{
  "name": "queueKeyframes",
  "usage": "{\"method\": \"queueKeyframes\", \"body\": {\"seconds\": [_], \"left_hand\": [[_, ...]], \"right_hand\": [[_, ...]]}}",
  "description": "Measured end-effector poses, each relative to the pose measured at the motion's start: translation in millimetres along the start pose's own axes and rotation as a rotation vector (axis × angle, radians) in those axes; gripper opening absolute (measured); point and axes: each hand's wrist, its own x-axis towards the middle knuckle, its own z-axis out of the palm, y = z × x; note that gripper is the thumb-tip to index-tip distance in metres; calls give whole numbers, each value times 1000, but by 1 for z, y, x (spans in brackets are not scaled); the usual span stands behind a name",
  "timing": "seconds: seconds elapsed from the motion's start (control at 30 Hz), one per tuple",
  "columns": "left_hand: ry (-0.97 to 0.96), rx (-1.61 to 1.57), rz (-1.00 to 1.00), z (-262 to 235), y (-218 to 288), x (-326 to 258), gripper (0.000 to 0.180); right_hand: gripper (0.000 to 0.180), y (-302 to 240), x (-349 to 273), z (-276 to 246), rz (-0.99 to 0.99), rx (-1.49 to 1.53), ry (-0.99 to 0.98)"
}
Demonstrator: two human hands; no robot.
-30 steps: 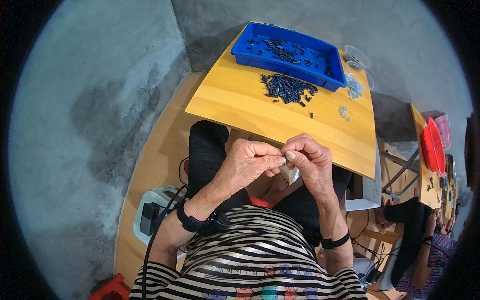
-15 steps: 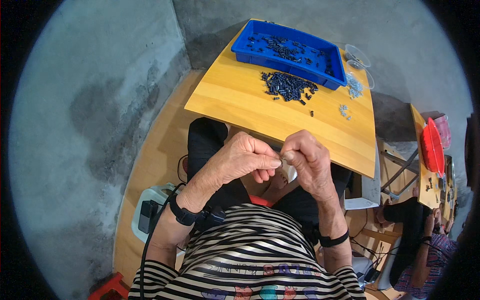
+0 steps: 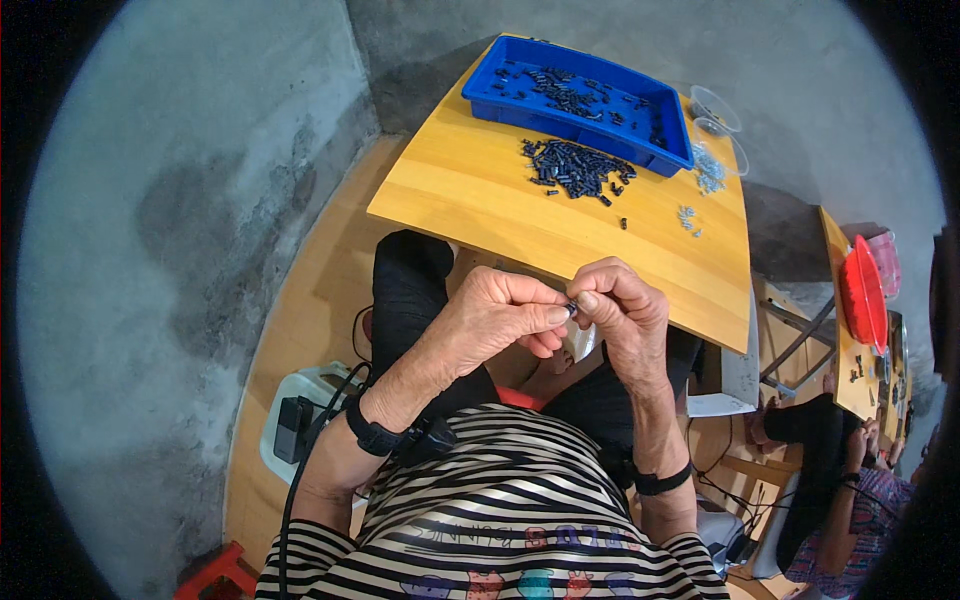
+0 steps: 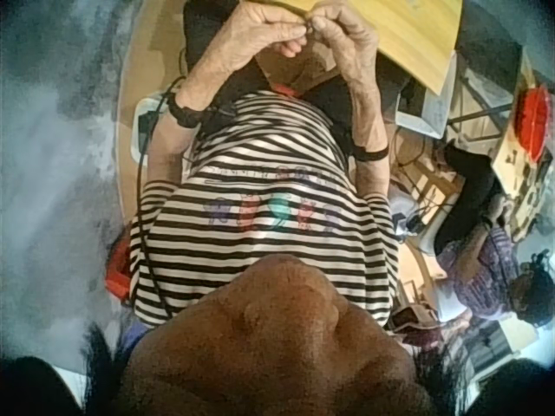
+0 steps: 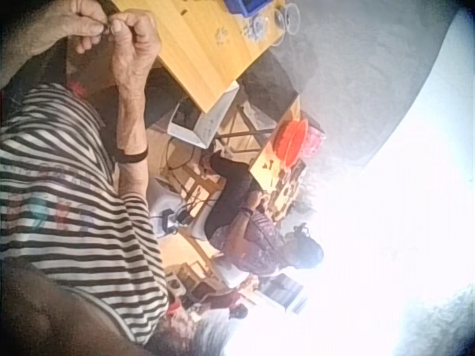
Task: Assembling small black plastic components by attaching silver metal clips.
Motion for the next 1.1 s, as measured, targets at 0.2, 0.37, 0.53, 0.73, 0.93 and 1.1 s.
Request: {"method": "queueKeyframes", "body": {"seconds": [0.2,0.37,0.53,0.73,0.93,1.1], "left_hand": [[5,23,0,0,0,0,17],[4,30,12,-2,-2,0,16],[4,35,-5,-2,-1,-2,16],[-2,6,-22,-3,-3,-1,16],[14,-23,1,-3,-6,-1,16],[39,-104,6,-3,-6,-1,17]], "right_hand": [[4,1,0,1,-7,6,-5],[4,2,0,2,-17,-22,-9],[4,2,1,1,-61,-134,-34],[4,-3,4,-1,-87,-249,-51],[5,-4,5,1,-204,-379,-73],[11,-7,2,5,-318,-493,-30]]}}
